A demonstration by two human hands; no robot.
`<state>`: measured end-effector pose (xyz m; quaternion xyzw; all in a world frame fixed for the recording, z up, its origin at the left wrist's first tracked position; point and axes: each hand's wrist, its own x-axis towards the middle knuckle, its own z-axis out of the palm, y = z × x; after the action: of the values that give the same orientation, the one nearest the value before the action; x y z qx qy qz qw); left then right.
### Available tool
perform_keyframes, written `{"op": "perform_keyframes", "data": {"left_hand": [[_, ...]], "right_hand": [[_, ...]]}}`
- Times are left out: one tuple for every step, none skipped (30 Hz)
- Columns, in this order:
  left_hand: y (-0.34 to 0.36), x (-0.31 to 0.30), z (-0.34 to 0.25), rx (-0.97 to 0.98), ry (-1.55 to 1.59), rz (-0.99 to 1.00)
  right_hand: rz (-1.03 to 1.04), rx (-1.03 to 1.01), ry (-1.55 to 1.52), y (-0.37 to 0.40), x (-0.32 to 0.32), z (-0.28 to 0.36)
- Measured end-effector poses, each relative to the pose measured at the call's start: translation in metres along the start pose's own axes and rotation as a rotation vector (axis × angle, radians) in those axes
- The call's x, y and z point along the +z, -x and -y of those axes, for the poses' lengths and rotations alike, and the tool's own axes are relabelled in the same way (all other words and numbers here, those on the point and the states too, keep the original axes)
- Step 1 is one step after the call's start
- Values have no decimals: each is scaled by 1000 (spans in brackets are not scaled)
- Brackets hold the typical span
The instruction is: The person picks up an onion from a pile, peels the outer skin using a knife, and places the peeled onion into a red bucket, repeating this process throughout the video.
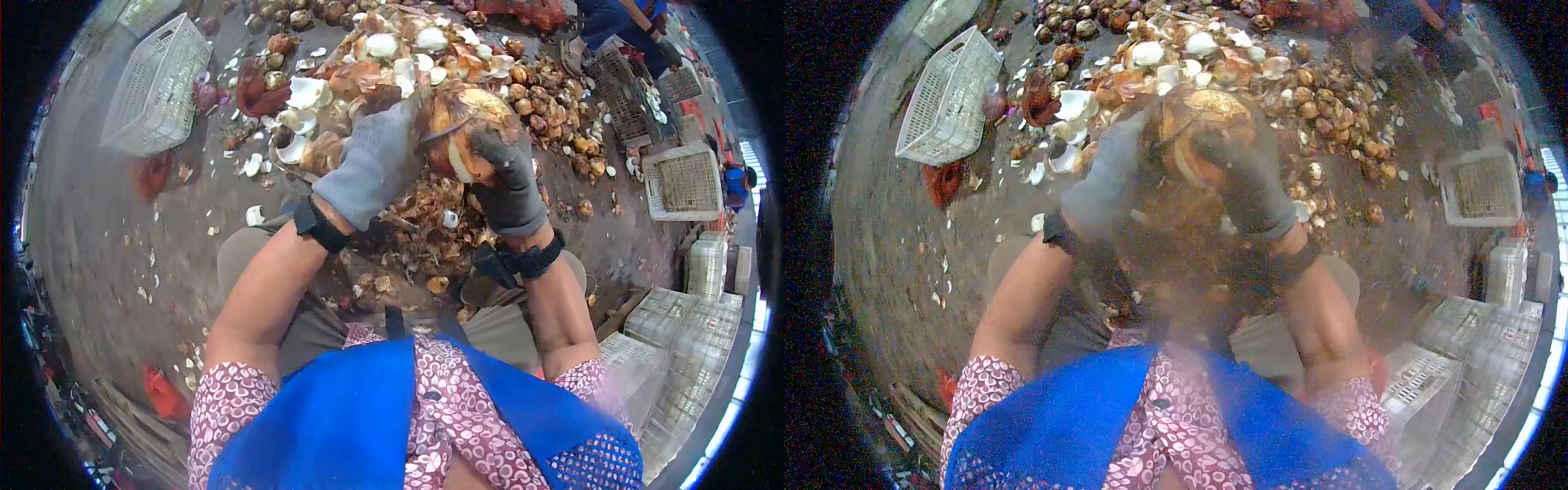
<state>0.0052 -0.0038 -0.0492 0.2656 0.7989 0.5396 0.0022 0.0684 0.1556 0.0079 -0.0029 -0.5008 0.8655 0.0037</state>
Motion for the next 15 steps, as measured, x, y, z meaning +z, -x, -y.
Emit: {"op": "perform_keyframes", "data": {"left_hand": [[1, -1, -4, -164, -14, 50], [1, -3, -8, -325, -27, 102], [0, -9, -23, -327, -25, 101], [0, -17, -45, -298, -270, 145], [1, -21, -56, -266, -517, 193], [4, -20, -45, -267, -517, 194], [7, -21, -29, -9, -450, 69], [8, -21, -14, 248, -377, -54], [8, -22, -13, 245, -378, -51], [9, -23, -13, 198, -405, -8], [9, -24, -11, 150, -432, 35], [6, -25, -13, 72, -136, 69], [8, -27, -15, 62, -134, 70], [8, -31, -16, 166, -243, 106], [7, -34, -24, 273, -351, 143]], "right_hand": [[-15, -36, 54, 0, 2, -1], [-87, -161, 423, -1, 6, -1], [-86, -159, 424, 1, 11, -1], [-80, -108, 328, 3, 14, -1], [-77, -56, 229, 5, 16, -2], [26, 86, 175, 7, 4, -1], [27, 86, 173, 8, 0, -3], [234, 279, -249, 11, -1, -5], [437, 467, -675, 14, 0, -4], [179, 465, -324, 21, 2, 5], [176, 469, -327, 24, 4, 5], [195, 446, -313, 25, 6, 4], [212, 426, -299, 27, 8, 3], [237, 486, -359, 28, 9, 5], [231, 491, -358, 27, 5, 2]]}}
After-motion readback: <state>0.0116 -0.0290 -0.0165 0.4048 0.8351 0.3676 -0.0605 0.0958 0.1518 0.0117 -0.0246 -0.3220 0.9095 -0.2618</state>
